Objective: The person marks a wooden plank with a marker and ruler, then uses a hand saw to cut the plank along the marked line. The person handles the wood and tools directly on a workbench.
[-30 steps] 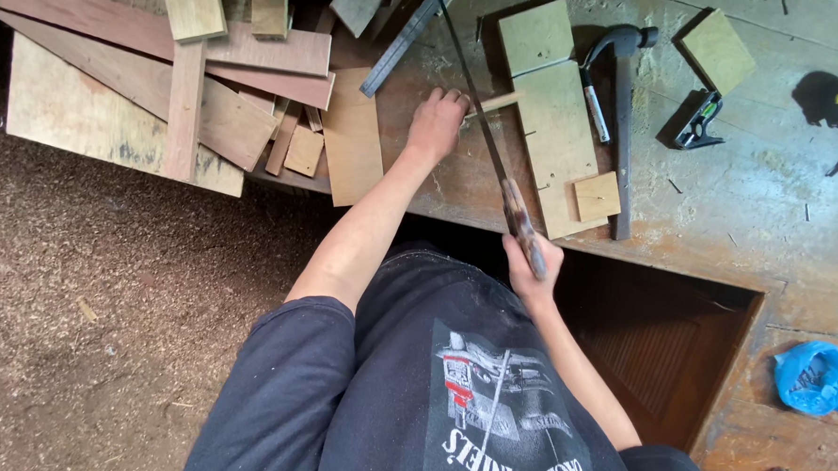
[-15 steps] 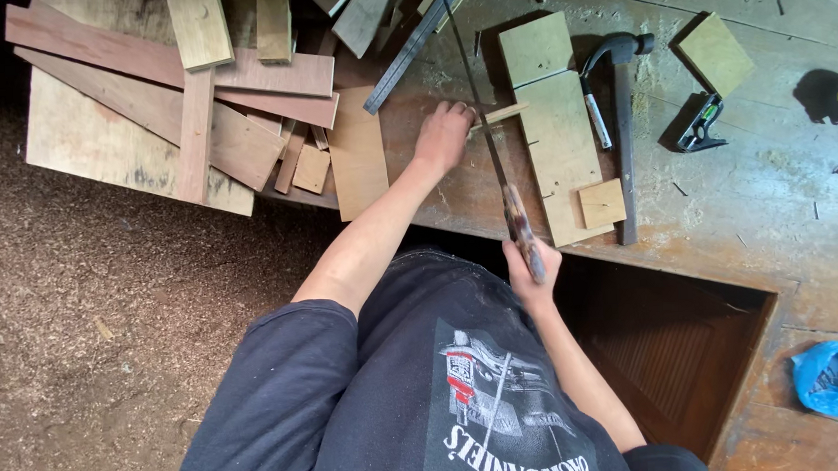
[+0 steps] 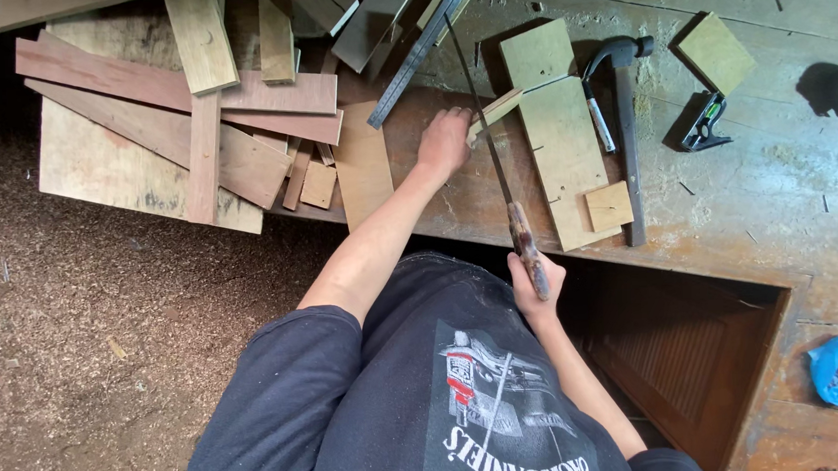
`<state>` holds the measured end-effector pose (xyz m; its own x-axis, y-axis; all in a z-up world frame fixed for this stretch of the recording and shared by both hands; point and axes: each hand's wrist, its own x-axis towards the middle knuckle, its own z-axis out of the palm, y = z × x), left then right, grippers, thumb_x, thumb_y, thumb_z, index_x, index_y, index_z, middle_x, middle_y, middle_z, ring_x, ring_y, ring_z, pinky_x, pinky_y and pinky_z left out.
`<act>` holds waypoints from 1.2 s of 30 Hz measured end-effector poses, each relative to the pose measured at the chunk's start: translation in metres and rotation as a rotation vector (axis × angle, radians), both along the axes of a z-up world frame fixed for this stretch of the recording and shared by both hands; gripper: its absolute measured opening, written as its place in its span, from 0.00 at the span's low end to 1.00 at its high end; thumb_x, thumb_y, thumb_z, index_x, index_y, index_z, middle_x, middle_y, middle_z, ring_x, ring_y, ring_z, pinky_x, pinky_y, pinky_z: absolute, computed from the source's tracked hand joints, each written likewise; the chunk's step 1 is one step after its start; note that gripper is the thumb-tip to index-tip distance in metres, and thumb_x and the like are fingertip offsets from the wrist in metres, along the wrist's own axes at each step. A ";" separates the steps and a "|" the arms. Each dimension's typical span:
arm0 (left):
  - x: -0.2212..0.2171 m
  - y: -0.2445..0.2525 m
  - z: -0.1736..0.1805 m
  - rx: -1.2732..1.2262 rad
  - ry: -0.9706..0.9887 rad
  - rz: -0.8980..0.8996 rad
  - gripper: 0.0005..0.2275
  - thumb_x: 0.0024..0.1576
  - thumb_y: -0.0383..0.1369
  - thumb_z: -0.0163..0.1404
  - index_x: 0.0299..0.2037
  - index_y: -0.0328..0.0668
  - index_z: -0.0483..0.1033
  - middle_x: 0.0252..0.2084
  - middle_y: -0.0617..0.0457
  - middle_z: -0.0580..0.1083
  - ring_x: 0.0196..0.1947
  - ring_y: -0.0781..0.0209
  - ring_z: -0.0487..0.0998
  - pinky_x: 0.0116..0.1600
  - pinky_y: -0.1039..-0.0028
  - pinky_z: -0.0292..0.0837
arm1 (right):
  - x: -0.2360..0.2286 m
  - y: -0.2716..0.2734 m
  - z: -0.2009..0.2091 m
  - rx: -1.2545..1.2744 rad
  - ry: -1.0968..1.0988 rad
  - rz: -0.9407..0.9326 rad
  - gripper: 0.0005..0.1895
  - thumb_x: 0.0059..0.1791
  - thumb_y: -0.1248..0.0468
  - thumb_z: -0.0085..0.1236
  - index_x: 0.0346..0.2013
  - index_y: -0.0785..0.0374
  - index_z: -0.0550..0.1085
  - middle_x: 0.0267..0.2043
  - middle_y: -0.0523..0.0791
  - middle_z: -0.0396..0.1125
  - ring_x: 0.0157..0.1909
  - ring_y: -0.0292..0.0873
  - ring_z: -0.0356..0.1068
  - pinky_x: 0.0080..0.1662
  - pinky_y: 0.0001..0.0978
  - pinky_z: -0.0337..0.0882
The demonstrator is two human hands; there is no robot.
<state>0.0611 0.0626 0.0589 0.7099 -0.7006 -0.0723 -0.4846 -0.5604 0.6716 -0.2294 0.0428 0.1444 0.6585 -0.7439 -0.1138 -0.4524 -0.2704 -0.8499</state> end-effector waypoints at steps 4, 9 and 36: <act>0.004 0.008 0.001 -0.022 -0.001 -0.054 0.15 0.49 0.26 0.58 0.47 0.35 0.77 0.48 0.40 0.75 0.50 0.39 0.75 0.55 0.55 0.73 | 0.000 0.006 0.002 0.004 -0.035 0.008 0.09 0.48 0.68 0.63 0.26 0.68 0.73 0.19 0.42 0.63 0.24 0.30 0.59 0.30 0.28 0.63; 0.003 0.013 0.009 -0.116 0.217 0.017 0.17 0.50 0.27 0.59 0.50 0.33 0.77 0.44 0.37 0.75 0.46 0.35 0.77 0.53 0.54 0.73 | -0.008 0.002 0.011 0.011 -0.080 0.018 0.07 0.48 0.71 0.63 0.27 0.68 0.74 0.20 0.42 0.64 0.24 0.30 0.60 0.31 0.26 0.63; 0.003 0.013 -0.003 0.090 -0.168 -0.139 0.08 0.53 0.20 0.52 0.42 0.32 0.72 0.46 0.40 0.73 0.49 0.41 0.75 0.49 0.56 0.76 | 0.007 0.015 0.019 -0.027 -0.107 -0.004 0.07 0.47 0.71 0.62 0.26 0.68 0.73 0.21 0.41 0.65 0.23 0.30 0.62 0.30 0.24 0.62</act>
<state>0.0639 0.0757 0.0555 0.6140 -0.7888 -0.0275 -0.6624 -0.5339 0.5255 -0.2227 0.0583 0.1638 0.6625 -0.7487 -0.0227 -0.3604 -0.2920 -0.8859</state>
